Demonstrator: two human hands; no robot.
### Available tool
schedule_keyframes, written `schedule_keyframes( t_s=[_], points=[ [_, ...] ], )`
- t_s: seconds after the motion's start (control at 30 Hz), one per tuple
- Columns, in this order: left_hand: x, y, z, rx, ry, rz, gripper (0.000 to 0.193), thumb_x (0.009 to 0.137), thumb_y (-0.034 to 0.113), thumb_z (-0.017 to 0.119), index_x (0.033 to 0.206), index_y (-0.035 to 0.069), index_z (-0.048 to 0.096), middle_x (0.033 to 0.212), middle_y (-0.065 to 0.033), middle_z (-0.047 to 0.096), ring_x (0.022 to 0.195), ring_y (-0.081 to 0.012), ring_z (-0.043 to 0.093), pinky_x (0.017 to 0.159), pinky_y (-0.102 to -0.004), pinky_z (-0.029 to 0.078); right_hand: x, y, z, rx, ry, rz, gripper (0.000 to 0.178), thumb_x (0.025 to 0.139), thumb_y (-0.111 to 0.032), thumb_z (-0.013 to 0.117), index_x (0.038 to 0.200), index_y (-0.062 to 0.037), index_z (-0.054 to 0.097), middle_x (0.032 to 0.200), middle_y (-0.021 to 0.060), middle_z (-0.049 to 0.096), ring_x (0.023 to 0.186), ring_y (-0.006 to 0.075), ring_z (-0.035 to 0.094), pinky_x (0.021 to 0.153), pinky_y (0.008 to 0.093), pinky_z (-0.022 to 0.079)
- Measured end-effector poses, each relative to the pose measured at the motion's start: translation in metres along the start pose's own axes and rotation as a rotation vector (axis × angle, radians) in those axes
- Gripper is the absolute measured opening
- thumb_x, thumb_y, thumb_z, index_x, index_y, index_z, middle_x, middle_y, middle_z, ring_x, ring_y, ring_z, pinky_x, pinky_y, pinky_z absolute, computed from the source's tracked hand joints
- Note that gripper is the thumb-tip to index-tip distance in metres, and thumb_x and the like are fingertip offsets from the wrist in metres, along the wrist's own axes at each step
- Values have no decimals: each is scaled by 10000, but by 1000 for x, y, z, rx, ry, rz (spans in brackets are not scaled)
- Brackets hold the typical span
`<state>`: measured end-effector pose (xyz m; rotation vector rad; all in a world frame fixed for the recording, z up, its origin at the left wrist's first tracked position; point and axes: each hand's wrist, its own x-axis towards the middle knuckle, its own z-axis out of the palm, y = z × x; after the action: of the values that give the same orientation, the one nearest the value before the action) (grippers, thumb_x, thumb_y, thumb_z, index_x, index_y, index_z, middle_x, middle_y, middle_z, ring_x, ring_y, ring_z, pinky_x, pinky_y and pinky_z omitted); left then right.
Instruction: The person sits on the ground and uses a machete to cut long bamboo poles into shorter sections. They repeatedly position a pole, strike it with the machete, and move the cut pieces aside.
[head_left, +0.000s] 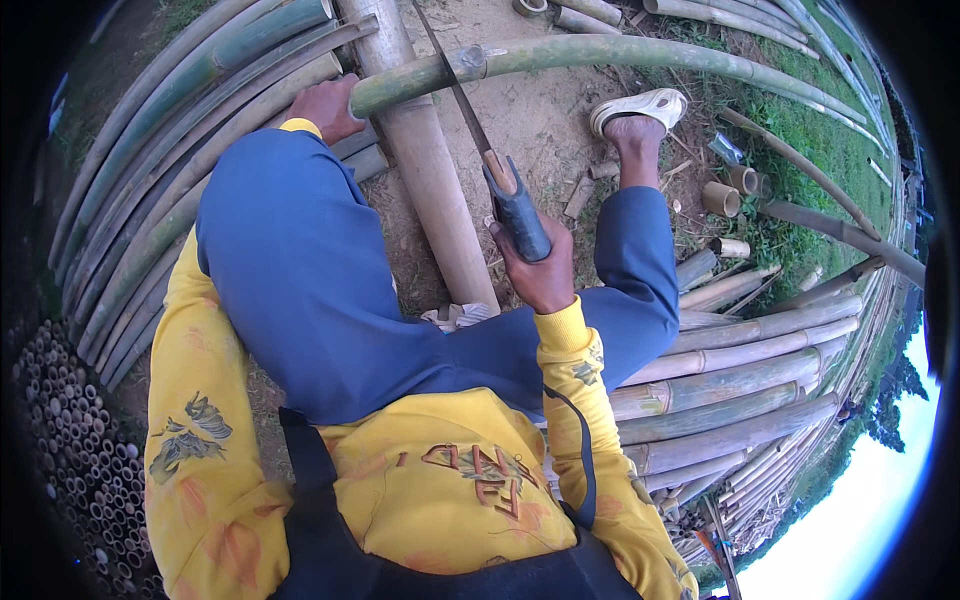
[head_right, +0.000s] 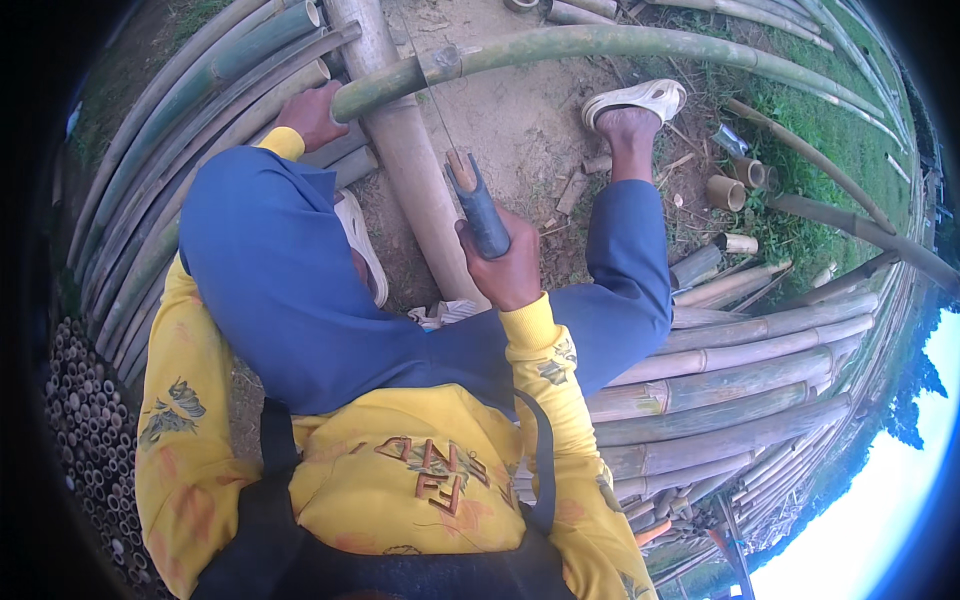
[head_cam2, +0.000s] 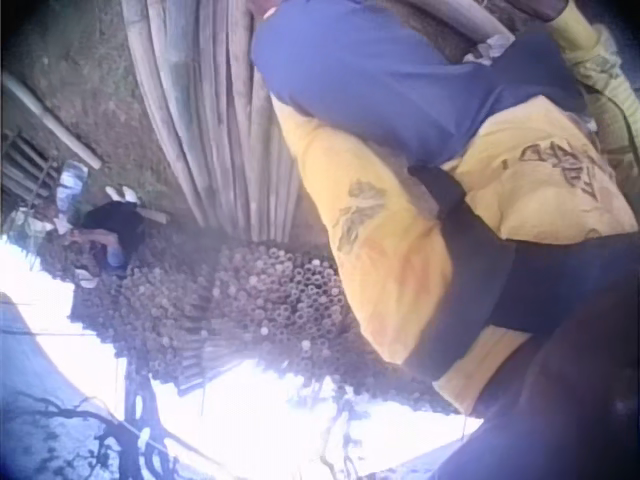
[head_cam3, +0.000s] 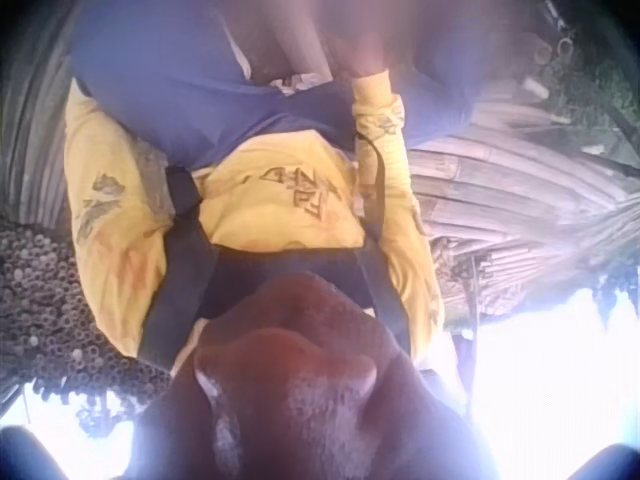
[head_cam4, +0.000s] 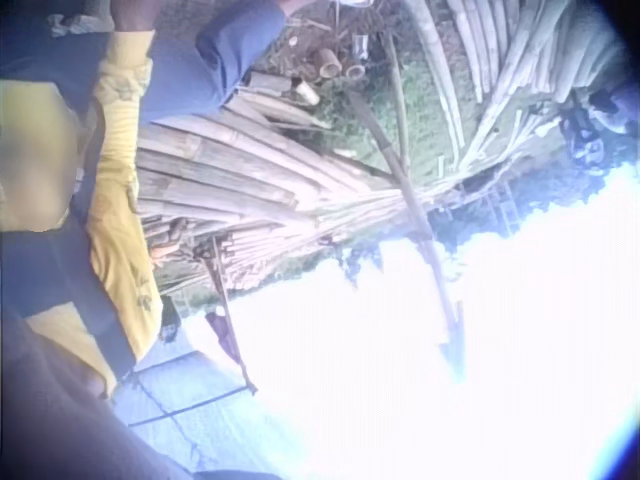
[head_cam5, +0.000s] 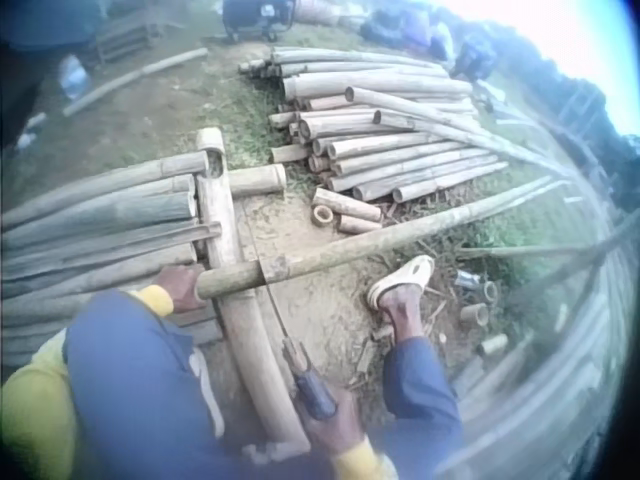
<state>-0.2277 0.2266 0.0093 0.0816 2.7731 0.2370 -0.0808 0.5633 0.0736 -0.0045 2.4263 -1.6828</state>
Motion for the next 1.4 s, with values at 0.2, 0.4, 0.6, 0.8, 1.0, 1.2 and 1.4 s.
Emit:
schedule_keyframes(
  t_s=[0.2,0.4,0.6,0.8,1.0,1.2,1.4],
  points=[
    [2,-6,6,29,-42,-82,520,784,331,778,1203,96,578,1104,-208,726,1063,-415,689,967,-531,524,-105,-61,-55,-62,-62,151,273,844,-1,745,1115,20,717,781,142,700,689,156,675,692,295,524],
    [6,12,0,32,-14,-9,502,780,331,771,1186,106,582,1086,-205,731,1052,-412,694,938,-524,534,41,-15,15,-98,-4,-3,165,859,-96,734,909,38,652,701,217,610,560,272,563,615,392,484],
    [-6,-7,11,3,-23,-66,560,765,355,781,1224,111,575,1099,-210,724,1037,-419,692,932,-534,527,-101,-54,-53,-50,-92,180,304,851,5,739,1154,11,711,829,132,723,718,155,679,720,305,534],
    [0,9,-1,8,-31,-3,516,803,340,772,1195,79,563,1116,-196,726,1065,-401,690,931,-524,537,11,-19,1,-117,86,-31,181,873,-116,747,913,44,673,685,183,615,571,204,526,620,357,486],
    [1,-4,-1,18,-18,-40,525,802,351,772,1205,85,564,1119,-206,723,1059,-412,693,937,-529,539,-57,-20,-19,4,0,56,242,859,-27,747,1093,19,707,779,134,691,685,149,634,696,317,524],
    [-3,6,1,16,-73,-54,509,812,357,769,1194,90,565,1111,-205,723,1057,-416,692,939,-531,537,-70,-21,-23,-53,-3,117,205,853,-18,738,1047,44,715,747,163,681,689,174,693,678,316,527],
    [-10,5,9,29,-9,-49,507,813,336,777,1197,82,564,1094,-196,729,1052,-423,690,911,-532,536,-19,-14,3,-77,-7,67,195,859,-69,738,1035,11,710,736,185,642,602,231,589,658,352,514]
  ],
)
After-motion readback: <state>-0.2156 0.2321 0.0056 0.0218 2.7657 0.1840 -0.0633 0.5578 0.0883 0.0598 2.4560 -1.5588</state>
